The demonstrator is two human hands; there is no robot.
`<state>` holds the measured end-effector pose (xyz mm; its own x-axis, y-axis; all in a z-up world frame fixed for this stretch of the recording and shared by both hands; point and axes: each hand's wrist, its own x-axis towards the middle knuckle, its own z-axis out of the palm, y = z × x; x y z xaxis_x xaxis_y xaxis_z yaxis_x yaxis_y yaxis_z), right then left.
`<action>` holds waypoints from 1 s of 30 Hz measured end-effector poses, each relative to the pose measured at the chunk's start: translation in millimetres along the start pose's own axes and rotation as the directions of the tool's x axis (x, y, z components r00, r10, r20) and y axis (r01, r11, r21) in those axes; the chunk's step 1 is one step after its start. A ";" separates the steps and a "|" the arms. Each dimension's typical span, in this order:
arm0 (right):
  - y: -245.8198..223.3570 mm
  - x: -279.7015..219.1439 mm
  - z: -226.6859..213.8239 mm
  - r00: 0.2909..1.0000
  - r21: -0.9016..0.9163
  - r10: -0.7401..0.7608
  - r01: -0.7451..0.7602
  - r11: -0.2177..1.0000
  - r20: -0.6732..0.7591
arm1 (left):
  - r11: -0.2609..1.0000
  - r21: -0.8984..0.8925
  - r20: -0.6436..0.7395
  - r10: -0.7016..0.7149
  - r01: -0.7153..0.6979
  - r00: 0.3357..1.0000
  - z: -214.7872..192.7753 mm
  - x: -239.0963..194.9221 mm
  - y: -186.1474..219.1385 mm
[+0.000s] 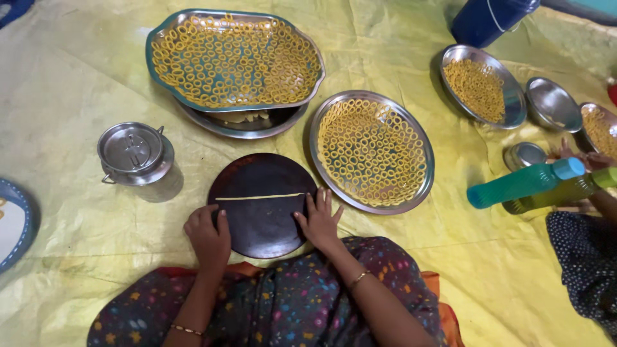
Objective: The person rolls a small piece of yellow dough into a thin rope on a dark wooden board, then folds and pinches it into a ring shape. The finished rings are placed onto a nearby metal tray with other completed pieces.
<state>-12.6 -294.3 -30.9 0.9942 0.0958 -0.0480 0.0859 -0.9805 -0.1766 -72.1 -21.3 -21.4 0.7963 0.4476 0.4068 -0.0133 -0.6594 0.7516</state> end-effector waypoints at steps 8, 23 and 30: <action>0.4 13.5 1.5 0.999 0.153 0.016 -0.023 0.988 0.049 | 0.977 0.161 0.108 0.121 -0.137 0.987 -4.6 -27.5 28.7; 5.0 31.3 2.8 0.999 0.257 0.019 -0.026 0.966 0.029 | 0.960 0.194 0.239 0.155 -0.204 0.958 -11.4 -52.0 44.1; 1.4 32.2 7.1 0.999 0.242 0.002 -0.011 0.970 0.037 | 0.965 0.182 0.247 0.140 -0.188 0.959 -11.4 -50.7 45.2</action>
<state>19.1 -291.4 -39.8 0.9914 0.0997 -0.0844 0.0568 -0.9108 -0.4089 -119.9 -66.9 -2.1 0.9111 0.1878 0.3668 -0.0520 -0.8306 0.5544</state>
